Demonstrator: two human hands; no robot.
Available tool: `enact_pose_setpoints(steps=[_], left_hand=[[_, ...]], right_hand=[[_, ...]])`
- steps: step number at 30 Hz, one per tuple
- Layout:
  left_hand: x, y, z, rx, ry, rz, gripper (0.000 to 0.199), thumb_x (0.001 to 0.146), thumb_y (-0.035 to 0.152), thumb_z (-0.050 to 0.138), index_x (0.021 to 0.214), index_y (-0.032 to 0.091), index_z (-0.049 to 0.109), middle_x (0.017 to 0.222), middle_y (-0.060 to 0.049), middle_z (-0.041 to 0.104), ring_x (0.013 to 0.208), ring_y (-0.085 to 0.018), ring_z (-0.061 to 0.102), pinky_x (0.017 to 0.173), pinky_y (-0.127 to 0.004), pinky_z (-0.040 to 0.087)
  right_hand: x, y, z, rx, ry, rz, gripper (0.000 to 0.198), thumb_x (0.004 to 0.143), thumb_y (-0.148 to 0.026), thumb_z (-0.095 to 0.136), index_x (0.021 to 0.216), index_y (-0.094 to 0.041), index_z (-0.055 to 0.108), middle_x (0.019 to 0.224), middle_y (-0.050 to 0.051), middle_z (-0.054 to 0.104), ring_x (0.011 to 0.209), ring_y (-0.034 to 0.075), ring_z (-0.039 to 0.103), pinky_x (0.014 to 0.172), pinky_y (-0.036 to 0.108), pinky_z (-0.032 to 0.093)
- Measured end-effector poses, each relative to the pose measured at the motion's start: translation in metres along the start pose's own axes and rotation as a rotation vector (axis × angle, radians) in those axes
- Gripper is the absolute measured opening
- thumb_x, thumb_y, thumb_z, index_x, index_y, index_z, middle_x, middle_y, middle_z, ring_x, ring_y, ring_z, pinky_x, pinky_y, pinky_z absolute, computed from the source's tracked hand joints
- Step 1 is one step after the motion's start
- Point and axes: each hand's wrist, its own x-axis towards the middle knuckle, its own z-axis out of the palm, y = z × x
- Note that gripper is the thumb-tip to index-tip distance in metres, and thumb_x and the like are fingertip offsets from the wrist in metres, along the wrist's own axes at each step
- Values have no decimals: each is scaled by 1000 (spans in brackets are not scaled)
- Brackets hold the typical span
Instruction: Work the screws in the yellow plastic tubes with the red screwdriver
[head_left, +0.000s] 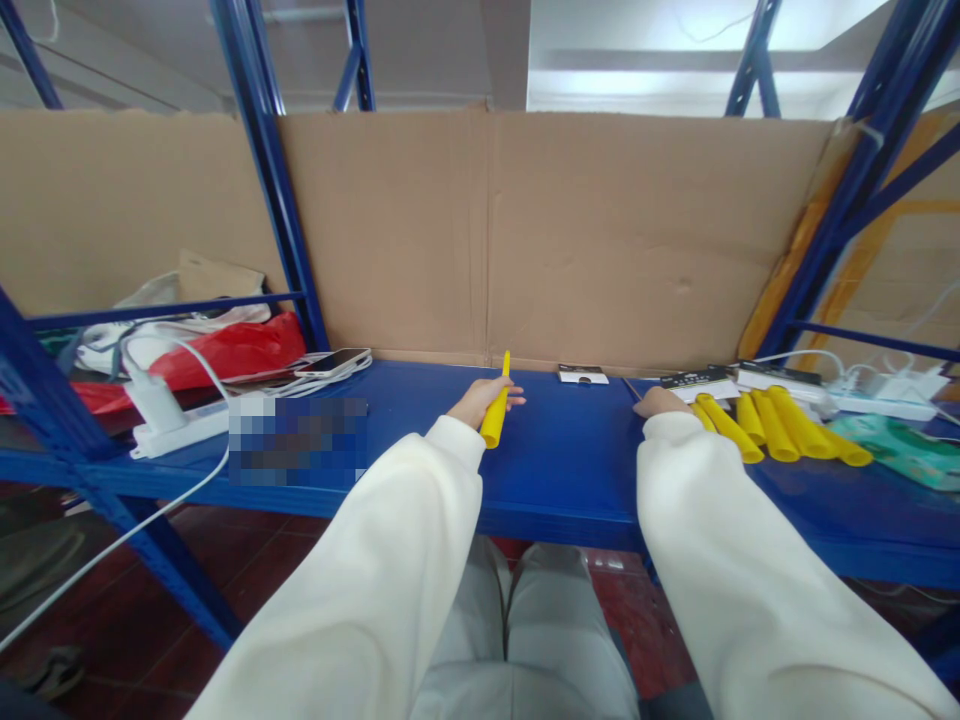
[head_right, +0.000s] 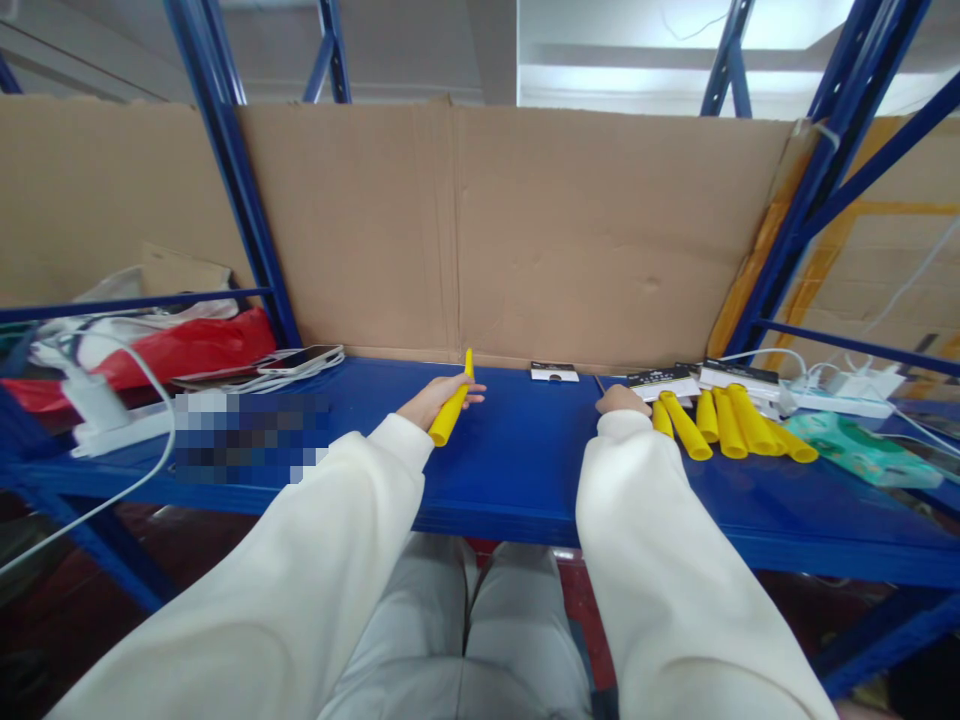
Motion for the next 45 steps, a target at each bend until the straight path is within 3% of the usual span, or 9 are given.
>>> enact_pose_setpoints(steps=[3,7,15,22,25,28,34,38,45], left_hand=[[1,-3,-3,102,-44,-23,16,83,2,61,95,7,71,74,-12,75,50,-14,65,40,-20,41],[1,-4,-6,184,-81,-25,16,78,0,62,83,11,73,62,-8,71,45,-13,58,41,-20,41],[4,-4,-7,223,-60,-38,21,72,-3,62,78,12,76,54,-5,66,42,-12,51,42,-21,40],[7,-4,-7,239,-46,-1,21,72,-2,61,76,12,76,50,-4,62,42,-12,50,42,-20,41],[8,-3,-8,228,-56,0,21,73,-3,59,72,11,74,48,-4,60,40,-11,49,41,-19,39],[9,-2,-8,225,-39,3,20,73,-3,58,72,11,73,45,-1,55,39,-10,47,40,-19,38],[6,1,-8,168,-18,15,16,74,-2,59,70,12,67,45,1,53,36,-8,44,37,-18,37],[3,2,-7,138,-55,18,19,75,-1,57,64,14,59,45,2,51,35,-7,42,35,-16,35],[3,2,-8,119,-94,19,24,77,0,50,59,16,53,43,2,48,34,-6,40,33,-15,33]], right_hand=[[-7,-9,-9,-35,-98,130,43,80,-15,56,120,-6,70,119,26,70,114,33,66,88,40,54],[-11,-13,-15,-14,-70,126,45,81,-16,55,122,-8,70,124,25,68,115,34,66,87,42,55],[-12,-18,-22,24,66,140,46,80,-23,58,122,-9,71,119,26,69,112,36,66,87,44,54],[-26,-32,-38,26,65,150,44,85,-23,54,124,-8,68,124,27,66,116,35,64,93,45,50],[-27,-35,-40,-16,37,41,40,89,-28,53,122,-11,67,122,24,67,117,35,63,98,50,45],[-25,-36,-35,-49,18,-164,31,89,-28,54,116,-18,66,117,17,71,115,33,63,100,52,40],[-19,-38,-19,42,42,-476,16,81,-23,62,97,-24,63,101,5,74,101,26,66,90,38,42],[-13,-36,-12,80,98,-507,12,78,-23,63,90,-24,61,92,4,74,92,25,66,82,35,42],[-7,-30,-8,56,120,-461,11,77,-23,64,87,-24,60,90,5,74,92,26,67,81,36,42]])
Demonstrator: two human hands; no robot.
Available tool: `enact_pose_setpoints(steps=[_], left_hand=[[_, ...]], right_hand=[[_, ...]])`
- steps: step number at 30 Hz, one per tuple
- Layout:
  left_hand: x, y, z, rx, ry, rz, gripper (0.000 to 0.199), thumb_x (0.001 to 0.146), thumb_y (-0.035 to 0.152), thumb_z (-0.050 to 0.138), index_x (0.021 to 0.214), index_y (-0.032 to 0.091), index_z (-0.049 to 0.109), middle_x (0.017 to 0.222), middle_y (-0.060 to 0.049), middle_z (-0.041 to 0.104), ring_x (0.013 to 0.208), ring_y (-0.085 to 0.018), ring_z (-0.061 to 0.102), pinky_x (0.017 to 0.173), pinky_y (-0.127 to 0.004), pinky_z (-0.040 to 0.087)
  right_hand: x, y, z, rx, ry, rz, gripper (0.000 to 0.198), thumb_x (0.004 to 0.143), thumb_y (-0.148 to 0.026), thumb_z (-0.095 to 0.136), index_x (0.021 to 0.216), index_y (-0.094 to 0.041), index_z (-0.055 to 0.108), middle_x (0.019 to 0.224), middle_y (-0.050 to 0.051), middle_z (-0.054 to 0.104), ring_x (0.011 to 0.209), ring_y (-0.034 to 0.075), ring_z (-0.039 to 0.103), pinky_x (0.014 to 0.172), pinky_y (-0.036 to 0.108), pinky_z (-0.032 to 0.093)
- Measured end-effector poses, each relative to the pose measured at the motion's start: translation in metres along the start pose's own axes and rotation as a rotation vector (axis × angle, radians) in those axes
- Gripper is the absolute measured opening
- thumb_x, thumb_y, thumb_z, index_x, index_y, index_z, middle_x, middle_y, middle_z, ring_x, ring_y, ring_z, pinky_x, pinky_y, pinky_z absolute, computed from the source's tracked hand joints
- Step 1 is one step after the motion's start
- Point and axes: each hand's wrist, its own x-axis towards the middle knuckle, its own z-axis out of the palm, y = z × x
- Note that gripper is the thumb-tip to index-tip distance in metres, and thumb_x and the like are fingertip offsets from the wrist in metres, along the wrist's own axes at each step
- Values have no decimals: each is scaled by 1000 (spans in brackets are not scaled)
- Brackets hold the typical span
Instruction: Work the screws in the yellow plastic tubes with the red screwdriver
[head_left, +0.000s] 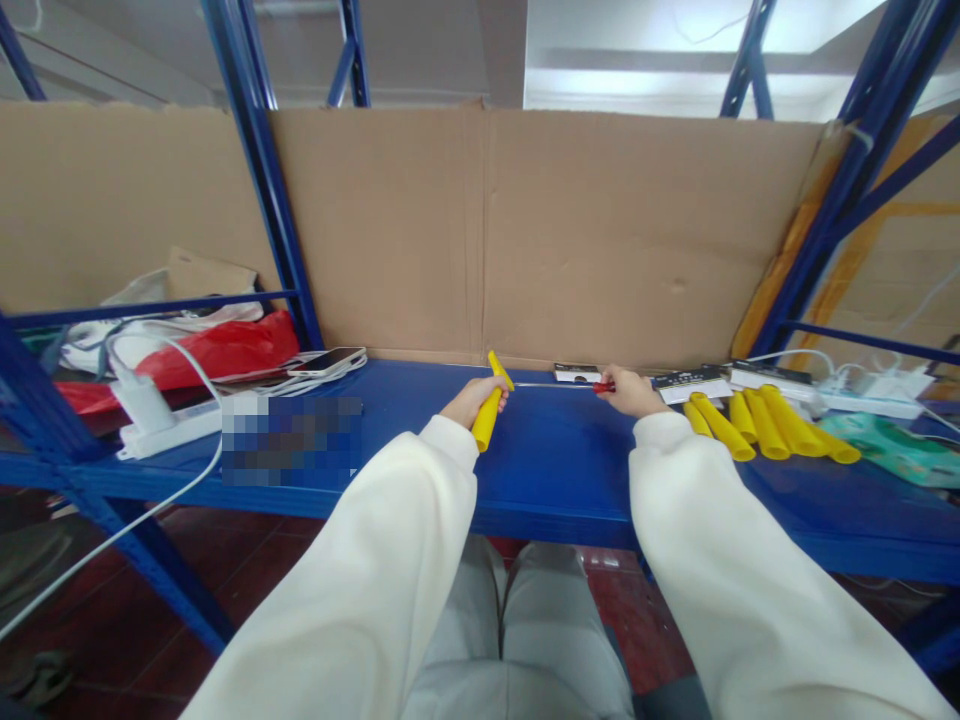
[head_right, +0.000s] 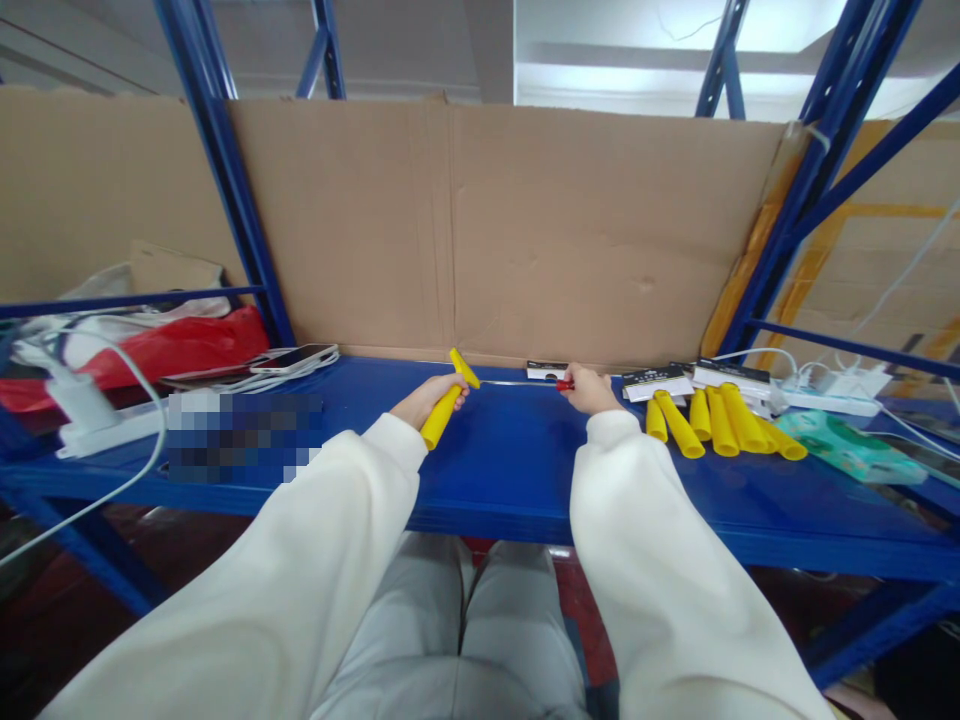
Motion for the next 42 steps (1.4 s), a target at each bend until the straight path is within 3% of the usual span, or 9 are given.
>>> enact_pose_setpoints(steps=[11,29,36,42], left_hand=[[1,-1,2,47,21,-3,25,78,0,51,58,16,51,45,3,47,35,-6,40,36,-17,33],[4,-2,1,179,22,-24,22,75,2,53,58,16,53,43,2,48,36,-9,42,38,-18,35],[1,-2,2,259,33,-35,24,73,4,54,53,17,51,40,2,47,35,-9,43,36,-18,35],[-1,0,1,267,34,-29,23,72,4,56,53,17,52,39,2,47,35,-9,42,35,-18,34]], right_hand=[[-1,-4,0,26,-40,1,15,78,-20,64,92,-24,61,94,5,74,92,24,67,78,33,44],[-2,-8,-3,-5,18,-72,9,78,-23,61,86,-24,58,85,4,72,87,24,66,80,34,41],[-7,-17,-8,-99,-106,-30,13,77,-23,60,90,-24,64,89,7,74,89,25,67,76,32,44],[-9,-23,-10,-114,-143,-40,15,75,-21,60,88,-24,68,96,6,75,97,26,67,83,36,45]])
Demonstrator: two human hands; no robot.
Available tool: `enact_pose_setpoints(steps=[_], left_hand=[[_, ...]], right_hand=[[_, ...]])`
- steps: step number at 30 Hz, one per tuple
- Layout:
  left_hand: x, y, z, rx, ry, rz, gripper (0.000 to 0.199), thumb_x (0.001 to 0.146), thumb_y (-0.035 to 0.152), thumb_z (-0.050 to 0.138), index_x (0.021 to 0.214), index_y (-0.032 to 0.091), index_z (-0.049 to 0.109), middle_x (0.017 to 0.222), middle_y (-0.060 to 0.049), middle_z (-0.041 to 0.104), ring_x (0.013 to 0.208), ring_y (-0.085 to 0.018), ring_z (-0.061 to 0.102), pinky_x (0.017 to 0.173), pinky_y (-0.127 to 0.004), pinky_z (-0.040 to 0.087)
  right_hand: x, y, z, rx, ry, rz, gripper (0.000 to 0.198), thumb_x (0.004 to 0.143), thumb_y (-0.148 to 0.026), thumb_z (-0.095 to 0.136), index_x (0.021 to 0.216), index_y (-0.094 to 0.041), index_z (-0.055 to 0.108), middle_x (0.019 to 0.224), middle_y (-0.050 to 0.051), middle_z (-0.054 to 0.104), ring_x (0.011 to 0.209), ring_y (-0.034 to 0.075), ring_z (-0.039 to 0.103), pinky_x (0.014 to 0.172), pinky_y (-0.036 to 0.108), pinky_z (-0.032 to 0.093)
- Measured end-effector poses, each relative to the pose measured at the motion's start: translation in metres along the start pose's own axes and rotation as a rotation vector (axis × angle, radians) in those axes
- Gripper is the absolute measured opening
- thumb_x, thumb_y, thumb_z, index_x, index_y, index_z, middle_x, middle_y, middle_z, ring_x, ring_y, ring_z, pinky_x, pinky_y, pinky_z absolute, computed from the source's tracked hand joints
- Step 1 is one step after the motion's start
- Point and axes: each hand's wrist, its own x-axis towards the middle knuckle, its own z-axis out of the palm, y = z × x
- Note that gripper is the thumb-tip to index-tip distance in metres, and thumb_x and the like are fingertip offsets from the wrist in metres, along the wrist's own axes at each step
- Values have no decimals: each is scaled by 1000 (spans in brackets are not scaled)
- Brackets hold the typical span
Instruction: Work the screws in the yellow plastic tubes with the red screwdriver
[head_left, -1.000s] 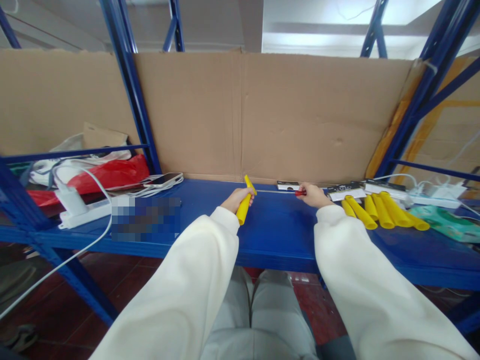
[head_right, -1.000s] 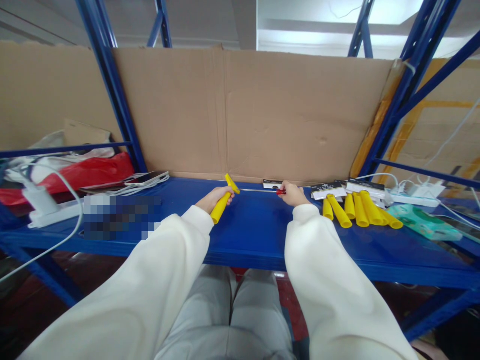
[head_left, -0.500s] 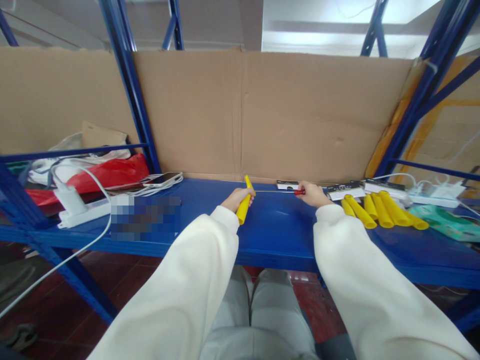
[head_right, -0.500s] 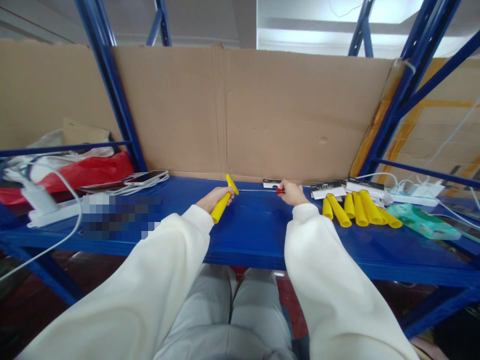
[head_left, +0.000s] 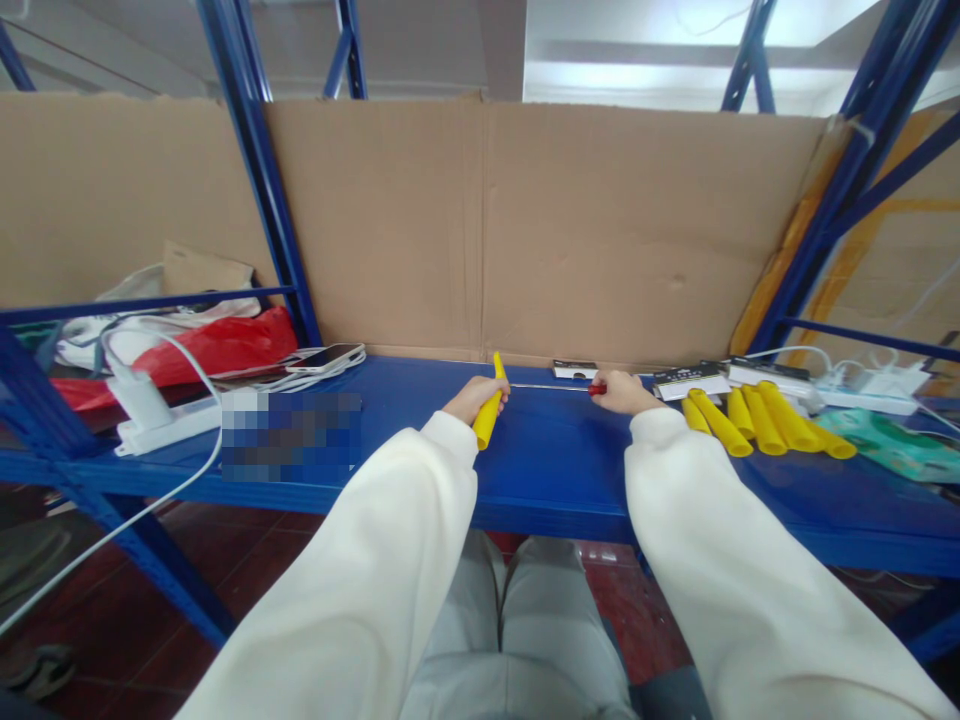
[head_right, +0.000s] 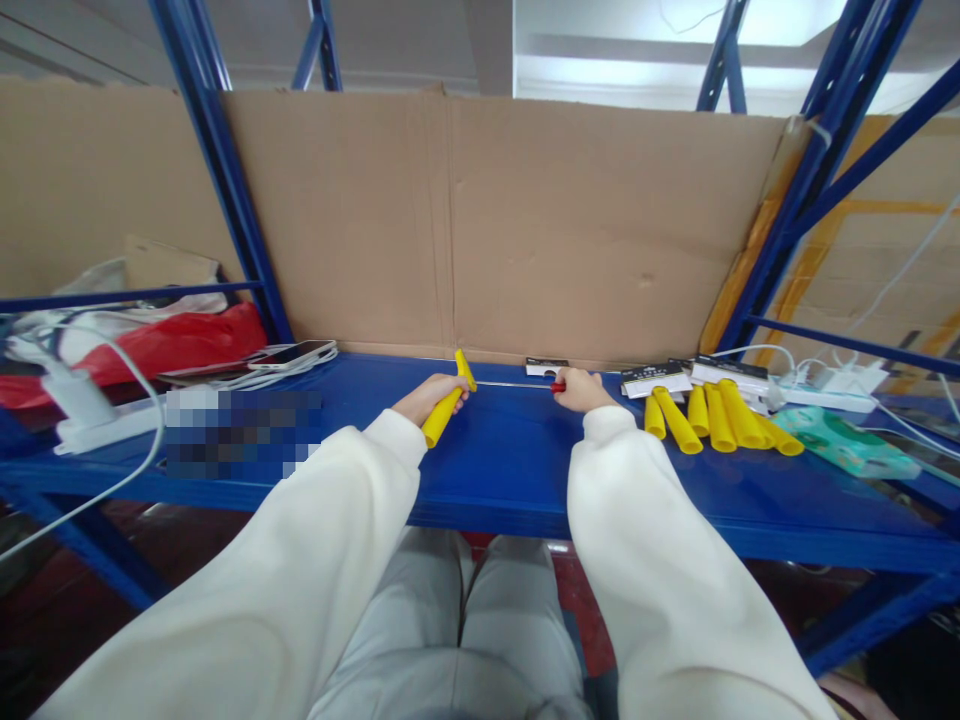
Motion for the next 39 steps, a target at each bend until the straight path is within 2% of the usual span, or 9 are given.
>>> enact_pose_setpoints(steps=[6,13,21,31,36,39], left_hand=[[3,-3,0,8,4,22,23,68,4,59,51,17,52,42,1,49,35,-9,43,36,-19,35],[2,-3,0,63,2,38,22,69,6,59,50,16,53,41,1,49,37,-10,44,36,-20,35],[-1,-3,1,67,11,53,29,73,5,58,46,16,51,42,1,49,34,-8,42,36,-19,32],[2,-3,2,45,20,52,26,70,5,60,48,17,52,42,1,50,35,-9,42,37,-20,33],[4,-4,1,49,23,52,25,70,5,59,49,17,52,41,1,49,35,-9,43,38,-20,33],[5,-5,0,33,28,65,25,71,6,60,49,17,52,42,2,49,35,-9,42,37,-20,32]], right_hand=[[-3,-5,-6,-44,7,26,12,75,-21,60,86,-24,64,97,6,75,96,26,67,82,35,44],[-7,-11,-9,-94,-11,68,20,80,-20,57,98,-20,64,98,13,74,94,28,68,80,35,44],[-5,-8,-9,-51,-40,49,21,75,-22,57,94,-23,66,95,8,75,98,29,67,91,42,40],[-4,-7,-7,-71,-14,62,18,74,-21,60,91,-22,65,93,11,74,93,28,68,79,36,46],[-4,-7,-8,-53,-89,41,15,75,-20,59,87,-23,67,97,8,76,100,29,68,90,42,44],[-5,-8,-9,-41,-82,38,14,75,-21,59,85,-23,69,97,8,76,101,29,67,90,43,44]])
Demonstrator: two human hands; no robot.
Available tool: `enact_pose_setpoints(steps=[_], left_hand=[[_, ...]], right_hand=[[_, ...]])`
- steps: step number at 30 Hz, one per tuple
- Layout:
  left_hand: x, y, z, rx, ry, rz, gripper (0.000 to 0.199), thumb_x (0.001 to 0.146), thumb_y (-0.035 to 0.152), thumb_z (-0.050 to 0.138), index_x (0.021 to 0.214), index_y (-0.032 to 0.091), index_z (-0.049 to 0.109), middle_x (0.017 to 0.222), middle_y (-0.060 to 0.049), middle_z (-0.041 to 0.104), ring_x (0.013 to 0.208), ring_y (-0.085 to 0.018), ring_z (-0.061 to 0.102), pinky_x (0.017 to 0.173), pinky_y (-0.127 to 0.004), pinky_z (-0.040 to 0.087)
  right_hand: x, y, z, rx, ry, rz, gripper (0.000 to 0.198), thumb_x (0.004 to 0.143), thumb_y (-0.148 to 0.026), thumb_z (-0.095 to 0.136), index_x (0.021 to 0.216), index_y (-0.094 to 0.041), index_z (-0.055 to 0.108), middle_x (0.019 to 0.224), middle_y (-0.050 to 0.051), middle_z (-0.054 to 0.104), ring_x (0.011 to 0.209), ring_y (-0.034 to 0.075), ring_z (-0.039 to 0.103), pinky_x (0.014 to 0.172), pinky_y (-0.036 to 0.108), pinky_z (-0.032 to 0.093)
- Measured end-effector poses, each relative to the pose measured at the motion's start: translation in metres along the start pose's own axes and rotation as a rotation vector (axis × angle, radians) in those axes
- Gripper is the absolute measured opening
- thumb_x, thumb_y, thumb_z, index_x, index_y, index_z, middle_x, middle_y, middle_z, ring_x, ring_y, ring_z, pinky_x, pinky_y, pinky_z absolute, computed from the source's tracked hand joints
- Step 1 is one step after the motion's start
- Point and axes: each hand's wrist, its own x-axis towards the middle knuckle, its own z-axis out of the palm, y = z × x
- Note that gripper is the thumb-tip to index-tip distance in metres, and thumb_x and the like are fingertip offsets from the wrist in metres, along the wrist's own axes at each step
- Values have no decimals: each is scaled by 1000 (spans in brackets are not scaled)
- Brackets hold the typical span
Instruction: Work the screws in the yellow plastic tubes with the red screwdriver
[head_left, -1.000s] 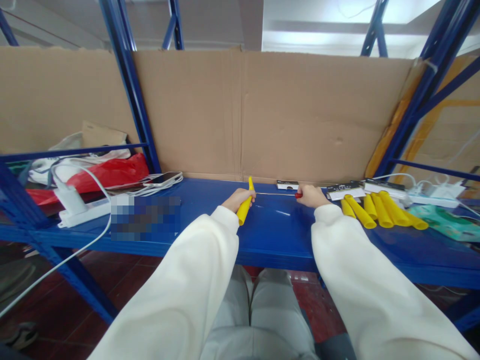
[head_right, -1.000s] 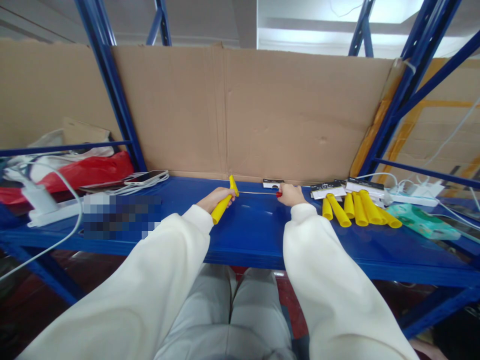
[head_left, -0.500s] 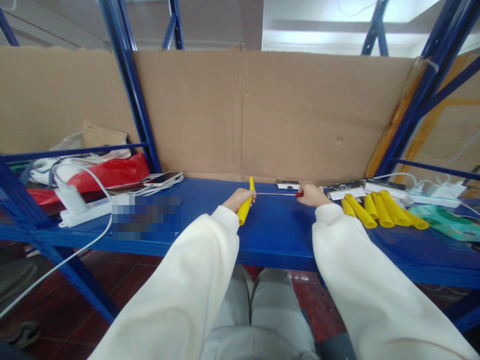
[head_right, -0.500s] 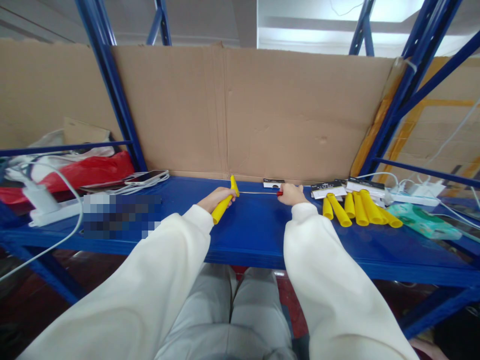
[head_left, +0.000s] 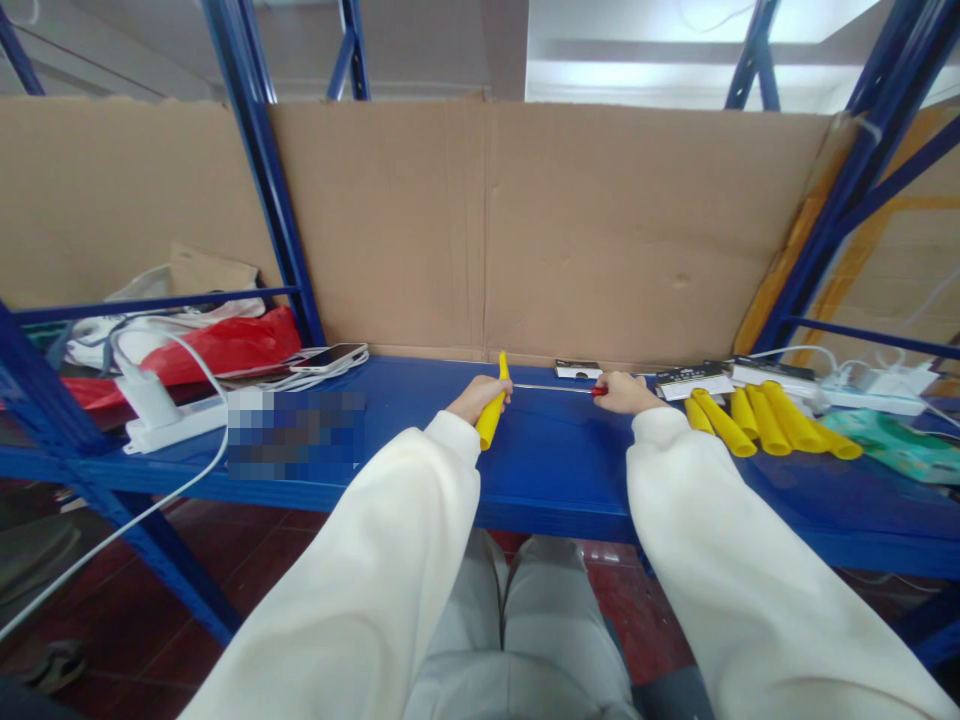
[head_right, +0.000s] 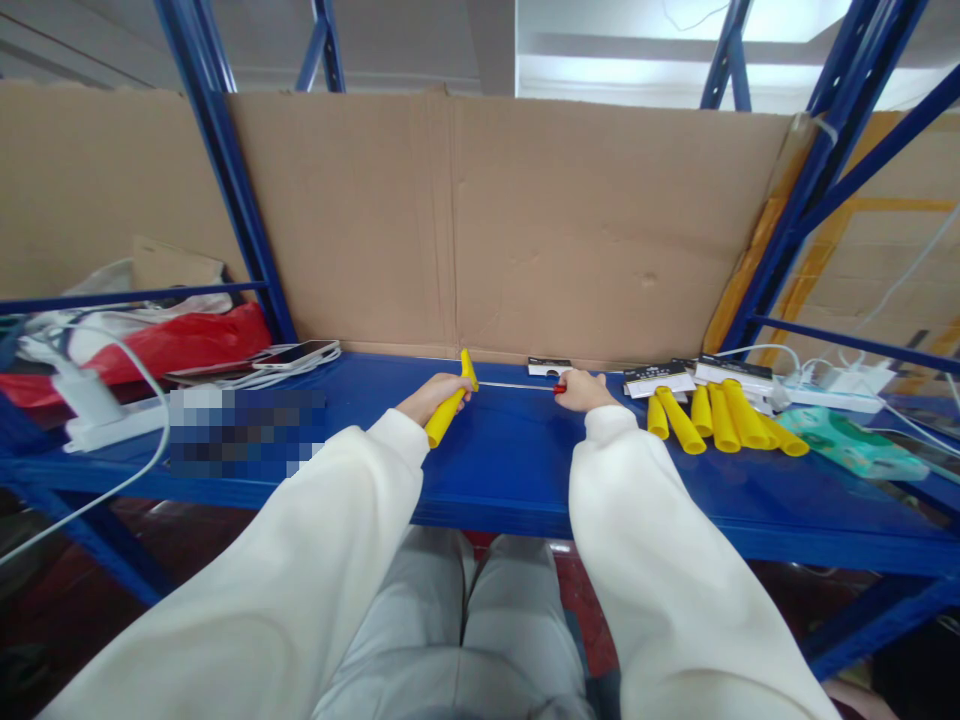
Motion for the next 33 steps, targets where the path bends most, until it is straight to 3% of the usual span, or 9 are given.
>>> enact_pose_setpoints(steps=[10,17,25,33], left_hand=[[1,-1,0,-8,20,-3,25,70,5,62,50,17,51,41,2,49,35,-8,41,37,-19,33],[1,0,0,-7,9,-8,22,70,5,60,54,17,53,43,2,50,35,-8,42,38,-20,34],[-1,0,0,-6,20,-2,23,71,4,59,52,16,53,43,2,50,35,-9,43,38,-20,35],[-4,2,1,14,15,-8,24,72,4,58,52,16,52,41,3,48,34,-8,41,36,-18,32]], right_hand=[[0,-4,2,-33,45,25,23,76,-19,62,99,-20,68,95,14,74,90,27,70,70,32,47],[-2,-3,-2,-35,24,-15,18,78,-21,58,90,-21,71,96,9,76,100,30,68,92,44,43],[-2,-5,0,-29,23,31,26,78,-19,58,102,-18,67,102,16,74,95,28,69,73,33,47],[-2,-4,-2,-30,-11,13,21,79,-23,57,96,-21,69,104,9,75,106,30,66,94,43,42]])
